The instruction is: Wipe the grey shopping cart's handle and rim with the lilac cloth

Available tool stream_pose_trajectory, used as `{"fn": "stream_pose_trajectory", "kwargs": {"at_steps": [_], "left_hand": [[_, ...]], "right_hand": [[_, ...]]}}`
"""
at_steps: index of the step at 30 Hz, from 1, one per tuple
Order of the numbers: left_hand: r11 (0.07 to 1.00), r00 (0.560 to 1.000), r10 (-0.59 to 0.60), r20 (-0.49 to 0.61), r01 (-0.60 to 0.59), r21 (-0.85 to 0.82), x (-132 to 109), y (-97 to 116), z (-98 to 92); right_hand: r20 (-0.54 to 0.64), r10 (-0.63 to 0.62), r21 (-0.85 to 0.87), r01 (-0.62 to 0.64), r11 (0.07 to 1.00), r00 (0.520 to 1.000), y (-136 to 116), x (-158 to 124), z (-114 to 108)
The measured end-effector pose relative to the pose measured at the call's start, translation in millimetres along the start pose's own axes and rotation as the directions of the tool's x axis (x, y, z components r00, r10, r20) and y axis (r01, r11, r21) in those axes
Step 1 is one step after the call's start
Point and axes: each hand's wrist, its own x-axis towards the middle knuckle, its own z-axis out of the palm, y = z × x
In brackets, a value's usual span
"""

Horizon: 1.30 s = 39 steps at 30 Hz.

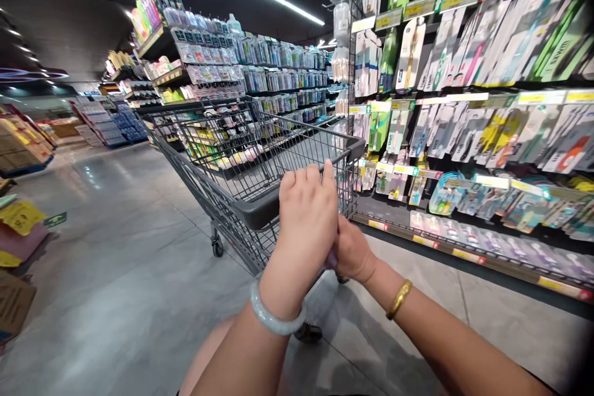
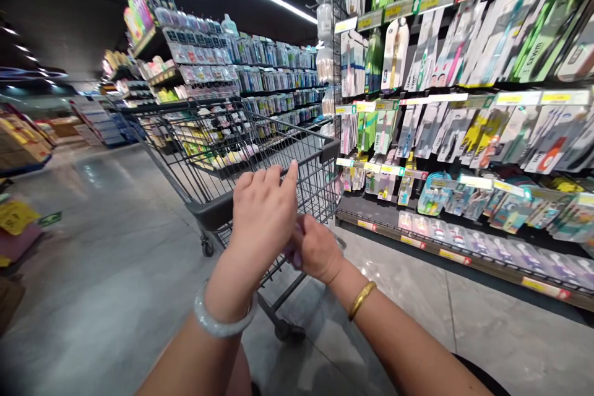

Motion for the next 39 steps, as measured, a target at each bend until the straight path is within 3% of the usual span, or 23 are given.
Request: {"fn": "stream_pose_trajectory", "kwargs": {"at_steps": [3,6,10,13,18,20,23,27,30,33,35,37,39], "left_hand": [[1.000,1.000,-0.006,0.005,0.006,-0.026,0,-1,0.3],[0.999,1.000,-0.024,0.003,0.024,-0.041,-1,-1,0.5],[0.999,1.000,-0.030,0.000,0.030,-0.043,0,1,0.3],[0.998,0.999,-0.042,0.002,0.043,-0.047,1,0,0.1],[0.998,0.998,-0.057,0.005,0.057,-0.034,2,-2,1.3],[0.998,0.999,-0.053,-0.002,0.053,-0.035,2,-2,2.4],[0.998,1.000,-0.025,0.010,0.026,-0.058,2,-2,3.6],[0.996,0.998,-0.060,0.003,0.060,-0.070,3,1,3.5],[0.994,0.994,-0.105,0.009,0.105,-0.024,5,2,1.5],[0.991,0.991,-0.130,0.024,0.130,0.011,4,1,-2.0],[0.991,0.991,-0.132,0.026,0.132,0.021,3,0,-3.8],[0.992,0.992,-0.124,0.017,0.124,0.028,1,0,-4.5],[0.993,0.993,-0.115,0.009,0.115,0.027,1,1,-4.4]], "right_hand": [[-0.073,0.191,-0.019,-0.193,0.981,0.979,18,11,-13],[-0.127,0.387,0.011,-0.388,0.921,0.913,27,5,-6],[-0.210,0.472,0.080,-0.466,0.881,0.856,26,-4,13],[-0.244,0.486,0.135,-0.467,0.874,0.839,12,12,6],[-0.154,0.277,0.216,-0.241,0.946,0.948,2,30,-11],[-0.125,0.319,0.193,-0.292,0.937,0.939,16,18,-6],[-0.162,0.452,0.172,-0.426,0.888,0.877,35,-2,8],[-0.222,0.509,0.193,-0.474,0.859,0.832,28,12,6],[-0.233,0.444,0.217,-0.398,0.891,0.865,14,38,-13],[-0.185,0.378,0.215,-0.338,0.916,0.907,23,42,-23],[-0.179,0.468,0.211,-0.431,0.877,0.866,39,30,-20],[-0.215,0.593,0.220,-0.553,0.804,0.776,54,19,-11],[-0.253,0.643,0.235,-0.598,0.766,0.723,58,18,-7]]}}
